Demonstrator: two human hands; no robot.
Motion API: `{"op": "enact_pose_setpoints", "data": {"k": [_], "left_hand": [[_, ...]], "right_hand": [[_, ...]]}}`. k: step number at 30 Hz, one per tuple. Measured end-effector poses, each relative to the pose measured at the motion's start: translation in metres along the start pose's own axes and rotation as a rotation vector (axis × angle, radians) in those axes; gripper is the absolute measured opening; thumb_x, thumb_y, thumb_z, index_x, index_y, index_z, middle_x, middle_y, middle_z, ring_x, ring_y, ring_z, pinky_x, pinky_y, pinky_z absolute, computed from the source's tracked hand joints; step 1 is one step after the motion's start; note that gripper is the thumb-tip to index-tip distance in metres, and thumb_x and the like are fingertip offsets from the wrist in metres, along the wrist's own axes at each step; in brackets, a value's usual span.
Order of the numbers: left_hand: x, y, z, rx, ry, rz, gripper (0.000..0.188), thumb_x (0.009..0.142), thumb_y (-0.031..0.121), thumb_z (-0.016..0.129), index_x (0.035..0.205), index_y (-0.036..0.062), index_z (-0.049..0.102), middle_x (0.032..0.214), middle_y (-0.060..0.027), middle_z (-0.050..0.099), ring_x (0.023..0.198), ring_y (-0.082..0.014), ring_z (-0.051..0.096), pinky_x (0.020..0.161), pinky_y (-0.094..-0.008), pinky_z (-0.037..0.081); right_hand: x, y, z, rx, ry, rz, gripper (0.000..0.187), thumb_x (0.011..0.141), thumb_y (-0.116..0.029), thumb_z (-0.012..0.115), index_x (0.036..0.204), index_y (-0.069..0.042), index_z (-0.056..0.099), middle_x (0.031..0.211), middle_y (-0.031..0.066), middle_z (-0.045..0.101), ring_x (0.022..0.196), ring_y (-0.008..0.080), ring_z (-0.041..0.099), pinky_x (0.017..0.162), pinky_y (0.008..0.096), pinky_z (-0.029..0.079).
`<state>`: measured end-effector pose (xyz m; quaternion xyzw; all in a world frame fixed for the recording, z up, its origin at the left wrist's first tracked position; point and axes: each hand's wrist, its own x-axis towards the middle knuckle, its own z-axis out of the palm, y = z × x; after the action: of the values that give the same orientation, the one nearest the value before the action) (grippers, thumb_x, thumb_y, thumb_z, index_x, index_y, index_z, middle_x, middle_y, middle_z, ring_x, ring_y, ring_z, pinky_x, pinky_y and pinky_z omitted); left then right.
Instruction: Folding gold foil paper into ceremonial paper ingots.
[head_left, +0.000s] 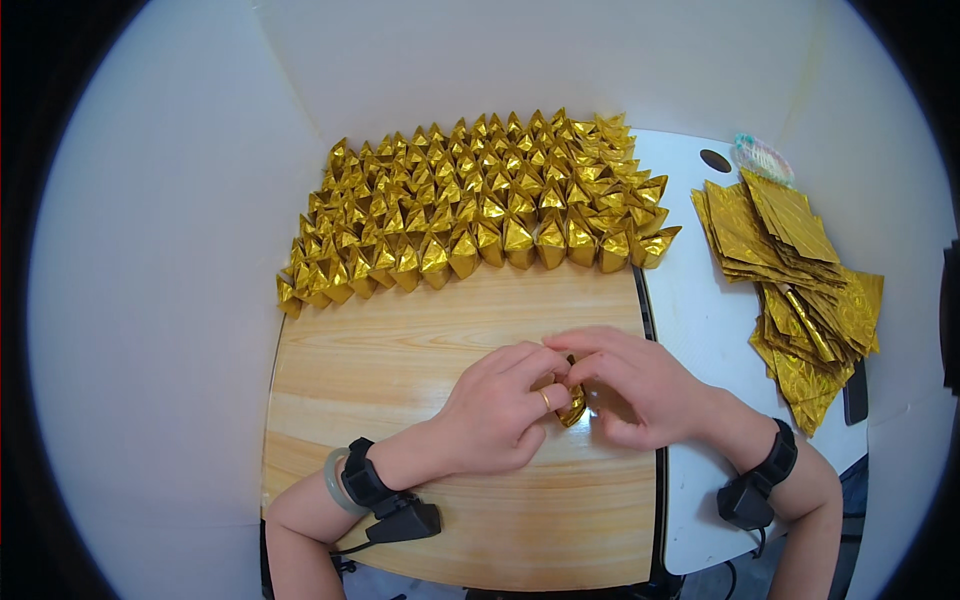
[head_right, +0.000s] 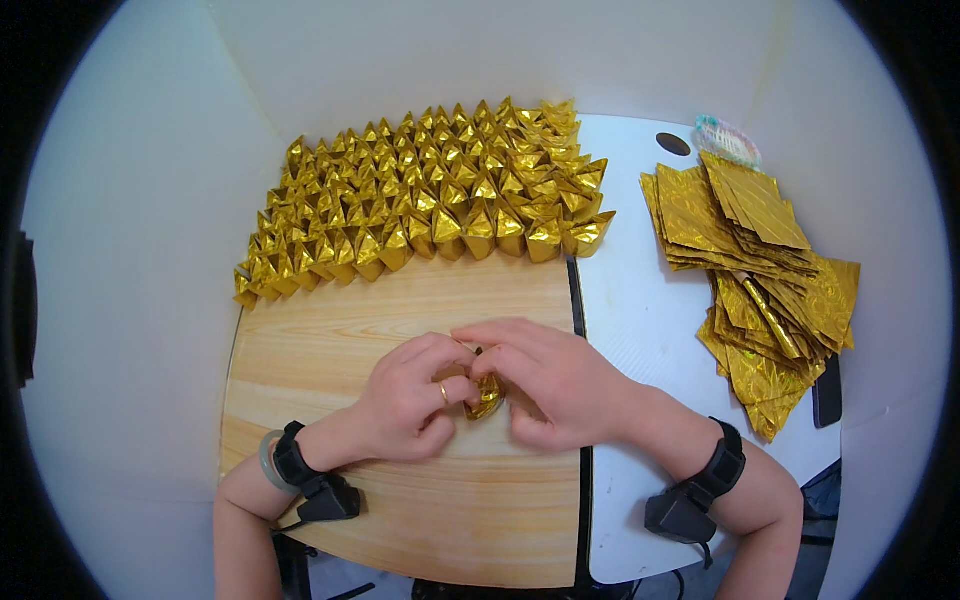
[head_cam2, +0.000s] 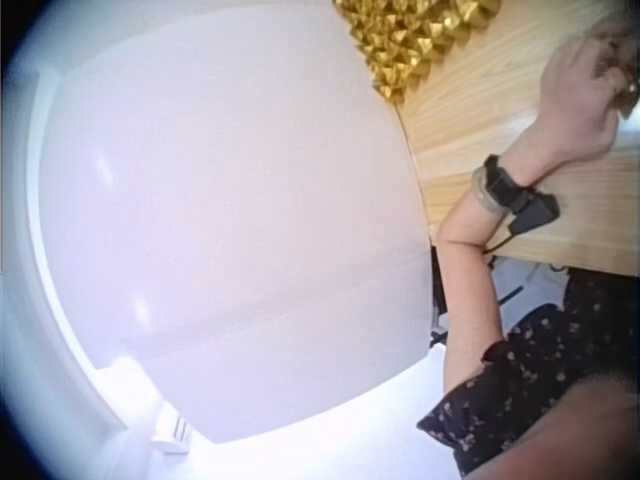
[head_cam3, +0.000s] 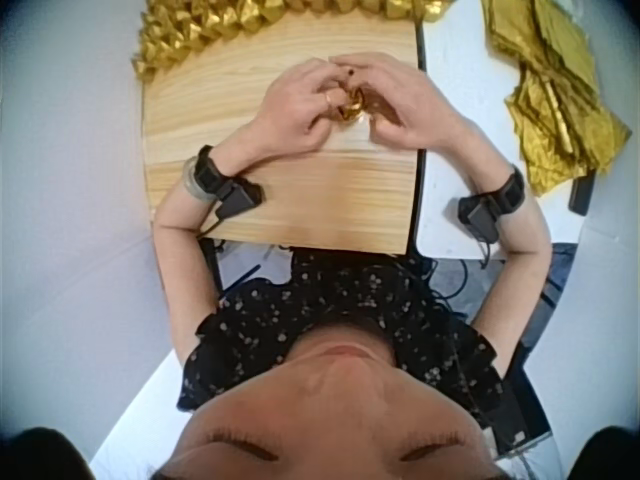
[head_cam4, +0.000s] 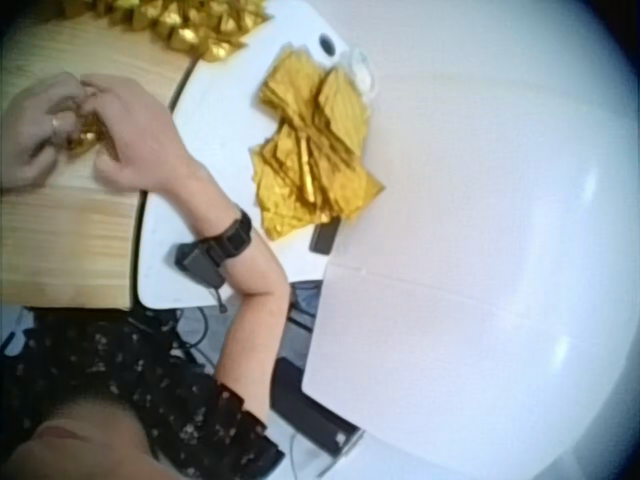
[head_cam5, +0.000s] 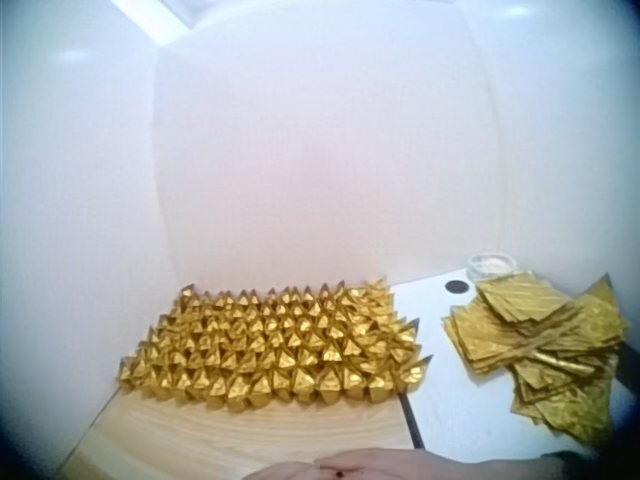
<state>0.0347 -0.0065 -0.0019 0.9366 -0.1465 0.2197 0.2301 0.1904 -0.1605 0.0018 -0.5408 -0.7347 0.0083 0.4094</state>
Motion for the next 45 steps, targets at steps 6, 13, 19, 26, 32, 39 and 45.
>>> {"op": "enact_pose_setpoints", "data": {"k": [6,13,19,26,32,39,45], "left_hand": [[0.004,0.003,-0.007,-0.100,0.017,-0.010,0.021,0.066,0.011,0.070,0.085,0.0101,0.062,0.106,-0.0123,0.056,0.093,-0.0313,0.056,0.077,-0.0406,0.048],[0.004,-0.009,-0.011,0.014,-0.037,0.038,0.018,0.070,0.020,0.075,0.081,0.0100,0.064,0.100,-0.0050,0.058,0.093,-0.0264,0.055,0.076,-0.0375,0.047],[0.005,-0.020,-0.012,-0.051,-0.023,0.112,0.014,0.069,0.016,0.076,0.079,0.0115,0.067,0.094,-0.0027,0.061,0.084,-0.0239,0.058,0.068,-0.0337,0.049],[0.005,-0.020,-0.011,-0.035,-0.056,0.091,0.017,0.072,0.018,0.073,0.075,0.0110,0.058,0.093,-0.0018,0.058,0.086,-0.0230,0.057,0.068,-0.0338,0.048],[0.005,-0.019,-0.011,0.024,-0.033,0.101,0.019,0.071,0.020,0.074,0.076,0.0115,0.057,0.095,-0.0035,0.056,0.089,-0.0250,0.056,0.071,-0.0358,0.048],[0.005,-0.018,-0.017,0.019,-0.030,0.093,0.019,0.070,0.024,0.075,0.074,0.0116,0.061,0.096,-0.0056,0.054,0.092,-0.0280,0.053,0.075,-0.0385,0.046],[0.004,-0.018,-0.017,-0.027,-0.047,0.069,0.018,0.071,0.024,0.075,0.075,0.0114,0.062,0.096,-0.0051,0.054,0.092,-0.0273,0.053,0.075,-0.0373,0.046]], "right_hand": [[-0.005,-0.003,-0.010,-0.097,-0.192,0.129,0.034,0.065,-0.012,0.062,0.098,-0.007,0.053,0.101,0.0101,0.054,0.087,0.0283,0.057,0.068,0.0360,0.050],[-0.004,-0.003,-0.010,-0.175,-0.150,-0.002,0.029,0.069,-0.021,0.070,0.092,-0.009,0.058,0.097,0.0067,0.055,0.085,0.0250,0.056,0.067,0.0342,0.049],[-0.005,0.003,-0.006,-0.150,-0.099,-0.051,0.022,0.069,-0.022,0.075,0.084,-0.011,0.062,0.103,0.0038,0.058,0.093,0.0246,0.057,0.072,0.0336,0.050],[-0.004,0.006,-0.003,-0.139,-0.084,-0.054,0.018,0.070,-0.017,0.075,0.081,-0.011,0.061,0.102,0.0033,0.058,0.094,0.0240,0.057,0.073,0.0335,0.050],[-0.002,0.002,-0.005,-0.189,-0.069,-0.065,0.021,0.073,-0.022,0.073,0.084,-0.011,0.060,0.108,0.0057,0.057,0.098,0.0270,0.056,0.078,0.0359,0.050],[-0.002,0.003,-0.004,-0.216,-0.051,-0.094,0.025,0.071,-0.027,0.077,0.080,-0.011,0.061,0.111,0.0074,0.057,0.100,0.0296,0.056,0.080,0.0384,0.049],[-0.004,0.002,-0.003,-0.233,-0.054,-0.043,0.018,0.076,-0.022,0.070,0.081,-0.009,0.059,0.097,0.0062,0.059,0.091,0.0255,0.057,0.073,0.0353,0.050]]}}
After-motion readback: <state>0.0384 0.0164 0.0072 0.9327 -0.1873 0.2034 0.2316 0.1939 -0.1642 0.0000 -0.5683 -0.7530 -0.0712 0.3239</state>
